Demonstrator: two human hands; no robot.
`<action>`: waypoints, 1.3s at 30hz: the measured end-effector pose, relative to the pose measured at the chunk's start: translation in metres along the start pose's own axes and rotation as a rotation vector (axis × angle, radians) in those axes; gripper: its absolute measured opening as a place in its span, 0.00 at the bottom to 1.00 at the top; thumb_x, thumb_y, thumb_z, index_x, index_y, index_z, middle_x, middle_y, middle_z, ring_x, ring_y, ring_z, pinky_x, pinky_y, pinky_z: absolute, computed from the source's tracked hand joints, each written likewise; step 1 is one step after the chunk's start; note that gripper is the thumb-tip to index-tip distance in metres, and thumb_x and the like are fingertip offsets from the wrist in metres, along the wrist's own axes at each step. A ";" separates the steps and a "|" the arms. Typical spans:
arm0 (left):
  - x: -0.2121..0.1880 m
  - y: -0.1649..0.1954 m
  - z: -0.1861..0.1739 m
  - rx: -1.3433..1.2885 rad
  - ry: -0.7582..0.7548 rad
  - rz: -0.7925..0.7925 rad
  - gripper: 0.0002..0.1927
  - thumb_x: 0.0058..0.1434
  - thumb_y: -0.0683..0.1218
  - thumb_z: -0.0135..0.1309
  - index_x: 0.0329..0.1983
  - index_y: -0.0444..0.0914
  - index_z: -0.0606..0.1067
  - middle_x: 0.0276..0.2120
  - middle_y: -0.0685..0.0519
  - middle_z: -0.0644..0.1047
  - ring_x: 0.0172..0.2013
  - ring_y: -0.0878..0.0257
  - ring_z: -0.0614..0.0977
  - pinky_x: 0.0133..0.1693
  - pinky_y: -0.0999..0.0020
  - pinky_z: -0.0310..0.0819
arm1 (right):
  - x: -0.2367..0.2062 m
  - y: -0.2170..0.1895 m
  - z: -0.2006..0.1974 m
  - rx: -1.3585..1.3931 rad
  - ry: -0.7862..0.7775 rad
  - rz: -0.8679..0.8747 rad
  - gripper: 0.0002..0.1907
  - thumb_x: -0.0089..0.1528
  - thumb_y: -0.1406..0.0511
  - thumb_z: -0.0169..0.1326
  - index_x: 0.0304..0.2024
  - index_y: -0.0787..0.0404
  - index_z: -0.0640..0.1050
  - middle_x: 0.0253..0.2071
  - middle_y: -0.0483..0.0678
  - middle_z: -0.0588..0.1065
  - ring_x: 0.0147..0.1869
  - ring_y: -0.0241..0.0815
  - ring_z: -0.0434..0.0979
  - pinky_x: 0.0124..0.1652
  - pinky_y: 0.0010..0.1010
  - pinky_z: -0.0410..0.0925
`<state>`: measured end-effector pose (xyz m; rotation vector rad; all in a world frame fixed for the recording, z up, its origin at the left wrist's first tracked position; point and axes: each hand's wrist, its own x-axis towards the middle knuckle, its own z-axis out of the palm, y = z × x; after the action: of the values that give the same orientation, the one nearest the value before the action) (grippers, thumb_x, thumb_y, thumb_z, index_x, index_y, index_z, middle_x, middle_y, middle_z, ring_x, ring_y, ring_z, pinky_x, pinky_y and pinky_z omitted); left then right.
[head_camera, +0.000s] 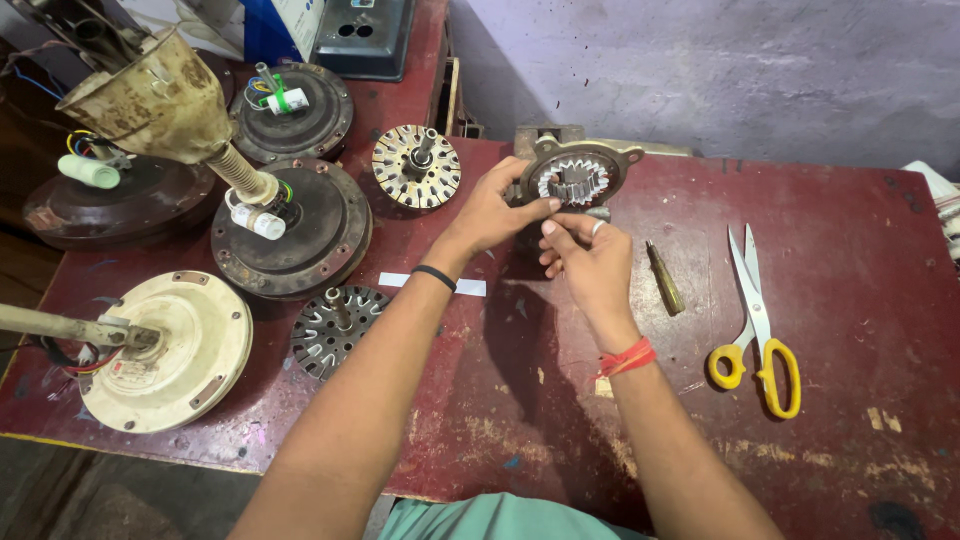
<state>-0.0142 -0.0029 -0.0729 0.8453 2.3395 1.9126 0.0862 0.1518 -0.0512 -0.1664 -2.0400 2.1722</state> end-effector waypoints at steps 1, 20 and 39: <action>0.000 0.002 0.001 0.008 0.002 0.014 0.21 0.56 0.46 0.68 0.51 0.36 0.78 0.49 0.52 0.76 0.51 0.62 0.78 0.55 0.66 0.71 | -0.001 -0.002 -0.003 -0.073 0.034 -0.032 0.09 0.63 0.69 0.60 0.42 0.69 0.82 0.29 0.47 0.80 0.27 0.31 0.78 0.25 0.22 0.70; -0.006 0.013 0.006 0.135 0.123 -0.006 0.30 0.49 0.47 0.70 0.56 0.36 0.76 0.45 0.51 0.77 0.48 0.60 0.81 0.51 0.66 0.75 | 0.037 0.012 -0.023 -0.150 0.173 -0.408 0.35 0.54 0.71 0.69 0.60 0.64 0.66 0.53 0.48 0.75 0.55 0.37 0.77 0.54 0.31 0.71; -0.051 0.087 0.037 0.453 0.525 -0.146 0.26 0.51 0.48 0.68 0.45 0.31 0.69 0.42 0.42 0.71 0.41 0.47 0.78 0.43 0.55 0.73 | 0.073 -0.002 -0.052 0.019 -0.366 -0.096 0.19 0.53 0.78 0.64 0.48 0.66 0.81 0.47 0.45 0.81 0.51 0.36 0.80 0.53 0.28 0.73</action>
<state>0.0760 0.0196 -0.0197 0.1557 3.1051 1.7278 0.0243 0.2165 -0.0511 0.3510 -2.1499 2.2967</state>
